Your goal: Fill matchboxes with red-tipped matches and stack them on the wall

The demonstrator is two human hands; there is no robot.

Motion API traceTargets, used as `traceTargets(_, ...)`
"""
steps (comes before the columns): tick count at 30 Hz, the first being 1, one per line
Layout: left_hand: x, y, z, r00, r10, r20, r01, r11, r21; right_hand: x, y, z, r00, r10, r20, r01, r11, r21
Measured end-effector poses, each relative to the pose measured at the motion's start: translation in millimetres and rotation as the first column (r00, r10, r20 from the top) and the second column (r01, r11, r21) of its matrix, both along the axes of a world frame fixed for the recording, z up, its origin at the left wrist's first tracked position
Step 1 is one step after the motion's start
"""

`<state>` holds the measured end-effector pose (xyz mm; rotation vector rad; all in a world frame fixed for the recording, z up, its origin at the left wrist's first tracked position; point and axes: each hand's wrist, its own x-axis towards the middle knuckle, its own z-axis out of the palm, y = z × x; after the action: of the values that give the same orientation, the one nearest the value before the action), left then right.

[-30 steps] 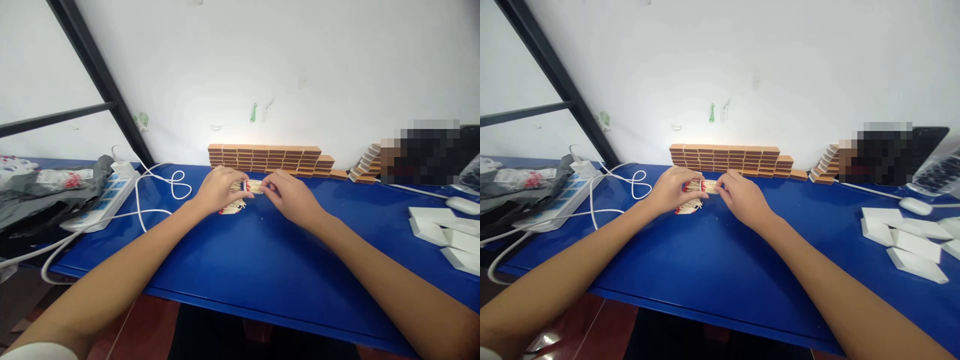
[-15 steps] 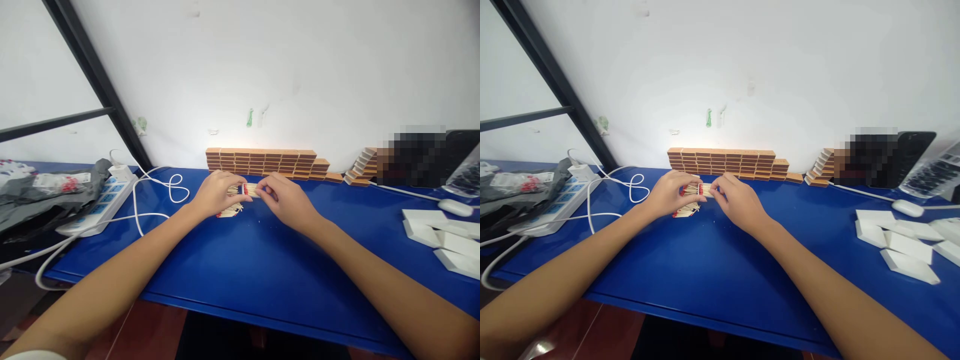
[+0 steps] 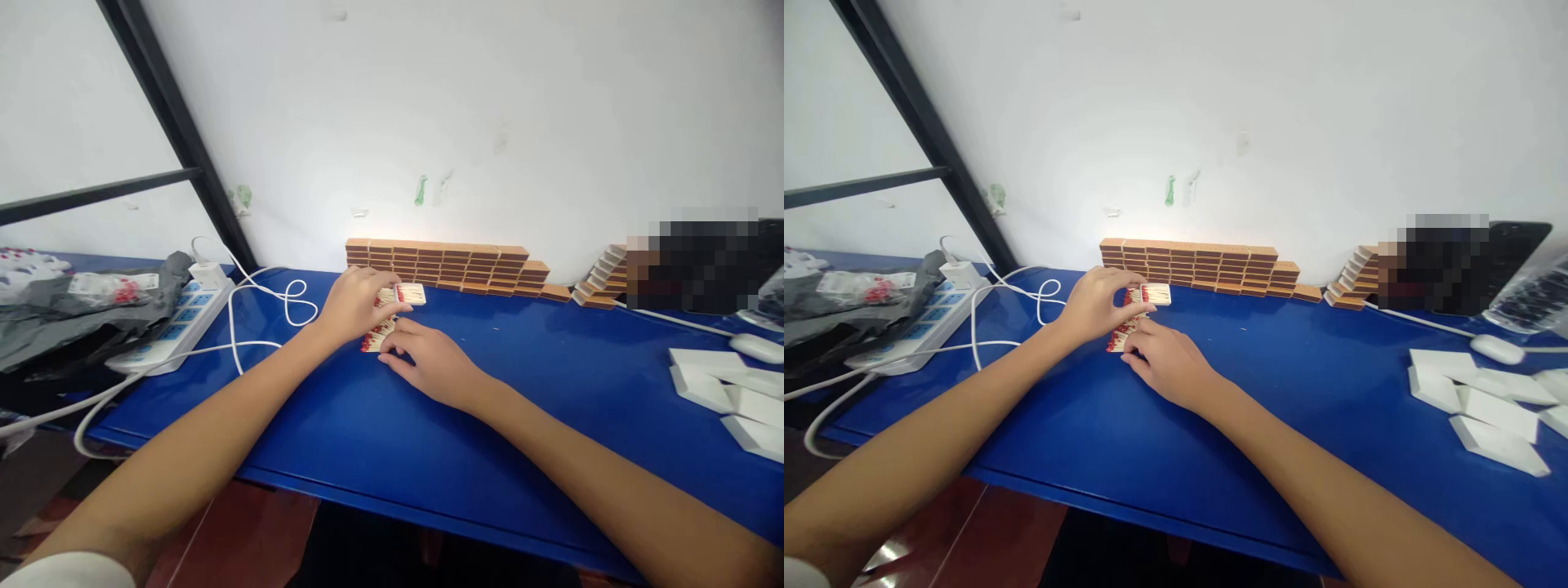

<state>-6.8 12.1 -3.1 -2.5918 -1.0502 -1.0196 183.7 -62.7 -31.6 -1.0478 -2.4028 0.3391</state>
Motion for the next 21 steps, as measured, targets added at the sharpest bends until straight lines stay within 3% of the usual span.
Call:
traceTargets(6,1.7,-1.2,-1.2,1.0,-0.01,-0.015,0.01,1.0,0.003,0.0,2.5,-1.6,1.0,-0.018,-0.014,0.019,0.999,0.039)
traceTargets(21,1.3,0.1,-1.3,1.0,-0.015,-0.015,0.015,1.0,-0.004,2.8,-4.7,5.7,0.999,0.01,0.03,-0.008,0.998,-0.067)
